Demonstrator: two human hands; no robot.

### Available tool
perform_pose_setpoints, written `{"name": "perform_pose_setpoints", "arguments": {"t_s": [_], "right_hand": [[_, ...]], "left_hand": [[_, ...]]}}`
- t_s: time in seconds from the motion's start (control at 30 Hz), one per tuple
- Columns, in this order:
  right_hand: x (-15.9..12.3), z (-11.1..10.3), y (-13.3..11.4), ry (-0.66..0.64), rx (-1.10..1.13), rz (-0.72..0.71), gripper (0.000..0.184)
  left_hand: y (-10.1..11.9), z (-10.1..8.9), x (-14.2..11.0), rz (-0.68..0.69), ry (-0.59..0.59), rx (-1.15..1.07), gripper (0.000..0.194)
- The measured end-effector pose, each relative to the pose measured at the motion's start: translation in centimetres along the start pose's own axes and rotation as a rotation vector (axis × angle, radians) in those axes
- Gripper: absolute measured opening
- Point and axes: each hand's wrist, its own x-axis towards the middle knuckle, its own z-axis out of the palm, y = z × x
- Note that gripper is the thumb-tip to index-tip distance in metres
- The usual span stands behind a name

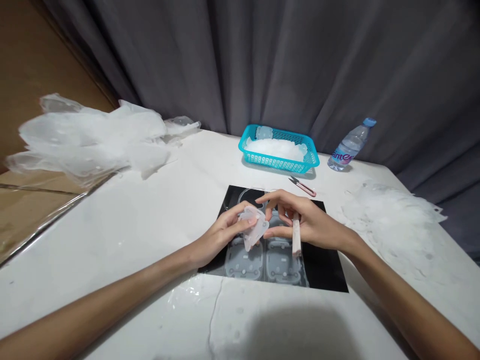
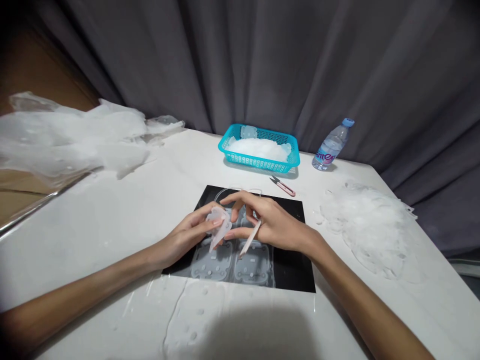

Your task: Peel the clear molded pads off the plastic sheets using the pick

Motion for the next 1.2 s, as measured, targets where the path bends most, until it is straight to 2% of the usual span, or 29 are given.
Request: {"name": "perform_pose_setpoints", "arguments": {"t_s": [0.13, 0.37, 0.7, 0.83, 0.93, 1.07, 1.2], "right_hand": [[-0.2, -0.4, -0.3, -0.056, -0.080, 0.008, 0.034], [-0.6, -0.5, -0.4, -0.095, -0.298, -0.025, 0.029], [-0.7, -0.5, 0.2, -0.120, -0.374, -0.026, 0.024], [-0.7, 0.0, -0.4, -0.173, -0.389, -0.018, 0.032], [-0.5, 1.0, -0.3, -0.139, -0.482, -0.036, 0.030], [-0.1, 2.5, 0.9, -0.040, -0.603, -0.114, 0.024], [-0.1, 2.9, 1.7, -0.028, -0.632, -0.221, 0.015]], "left_hand": [[0.8, 0.3, -0.1, 0.031, 0.048, 0.030, 0.021], [0.5, -0.3, 0.0, -0.061, 0.116, 0.025, 0.032], [0.7, 0.1, 0.2, -0.140, 0.145, -0.345, 0.018], [0.7, -0.3, 0.3, -0.195, 0.044, -0.494, 0.042], [1.0, -0.4, 0.2, -0.191, 0.021, -0.557, 0.060], [1.4, 0.0, 0.0, -0.185, -0.005, -0.609, 0.066], [1.4, 0.2, -0.1, -0.165, -0.024, -0.607, 0.067]]}}
